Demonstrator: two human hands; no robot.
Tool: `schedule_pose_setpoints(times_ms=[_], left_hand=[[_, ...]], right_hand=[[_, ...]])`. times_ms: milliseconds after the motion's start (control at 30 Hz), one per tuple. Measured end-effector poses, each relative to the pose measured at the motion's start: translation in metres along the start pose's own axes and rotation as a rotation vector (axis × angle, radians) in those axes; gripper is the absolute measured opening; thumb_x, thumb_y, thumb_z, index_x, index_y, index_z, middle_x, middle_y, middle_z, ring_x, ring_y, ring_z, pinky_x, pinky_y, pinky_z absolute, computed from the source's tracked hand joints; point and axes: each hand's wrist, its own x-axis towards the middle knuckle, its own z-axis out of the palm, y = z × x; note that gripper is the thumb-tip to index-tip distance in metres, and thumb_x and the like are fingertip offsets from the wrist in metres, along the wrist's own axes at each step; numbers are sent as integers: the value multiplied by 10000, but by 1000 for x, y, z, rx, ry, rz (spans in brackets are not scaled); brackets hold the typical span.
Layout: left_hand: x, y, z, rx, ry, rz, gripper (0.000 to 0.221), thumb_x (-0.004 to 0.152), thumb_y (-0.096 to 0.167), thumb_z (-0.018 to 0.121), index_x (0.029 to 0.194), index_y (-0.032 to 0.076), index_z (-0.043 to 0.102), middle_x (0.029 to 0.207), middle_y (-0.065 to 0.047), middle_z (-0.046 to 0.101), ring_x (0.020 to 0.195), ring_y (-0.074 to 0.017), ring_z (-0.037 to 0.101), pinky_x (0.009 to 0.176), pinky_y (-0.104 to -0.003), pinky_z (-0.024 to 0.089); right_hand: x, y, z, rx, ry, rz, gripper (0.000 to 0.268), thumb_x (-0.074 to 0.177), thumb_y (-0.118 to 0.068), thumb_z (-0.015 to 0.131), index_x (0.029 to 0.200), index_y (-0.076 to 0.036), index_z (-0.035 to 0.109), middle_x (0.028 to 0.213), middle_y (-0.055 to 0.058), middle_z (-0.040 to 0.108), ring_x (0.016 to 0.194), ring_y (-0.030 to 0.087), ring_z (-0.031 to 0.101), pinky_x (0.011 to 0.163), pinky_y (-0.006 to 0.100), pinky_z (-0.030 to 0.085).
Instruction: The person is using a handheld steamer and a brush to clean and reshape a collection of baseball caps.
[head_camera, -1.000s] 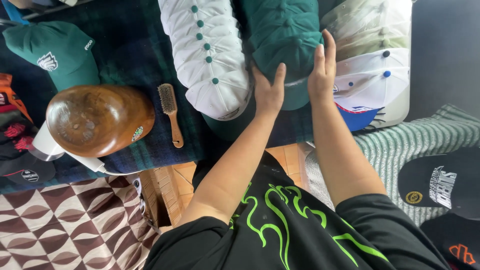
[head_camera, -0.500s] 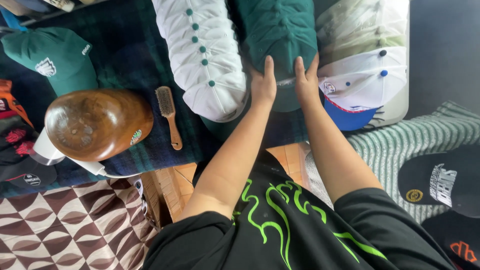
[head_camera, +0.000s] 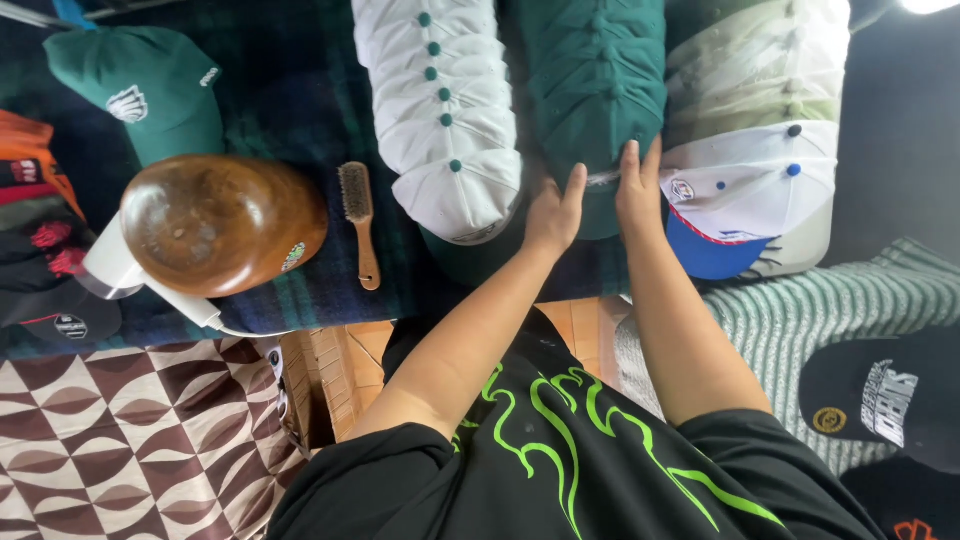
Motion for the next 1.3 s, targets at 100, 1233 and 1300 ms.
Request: schedule_pose_setpoints(times_ms=[100,1233,1300], left_hand=[[-9,-7,-11,21,-57,9,1056,948,793,277,1487,-108,388,1509,-367,446,1467,-411,403,1248,-507,295],[-66,-219,-527,-879,579,262,388,1015,243,632,1362,71,597,1301,-139,652,1161,-232,634,983,-373,536],[-51,-227,-526,-882,482,198,479,1006,273,653,1411,33,563,1366,-222,608,1257,-325,616,1055,-476,510]], right_hand=[[-13,-14,-1,-46,64,-92,570,1202,-387,482,1658,-182,209,1649,263,327,1547,376,282,1294,543,211],[-255,-292,396,-37,-398,-720,248,1052,18,558,1278,28,661,1170,136,732,1180,268,657,1036,416,531],[-262,-296,418,-105,-325,-796,219,1045,17,578,1238,13,683,1152,113,735,1178,265,641,1053,413,510]])
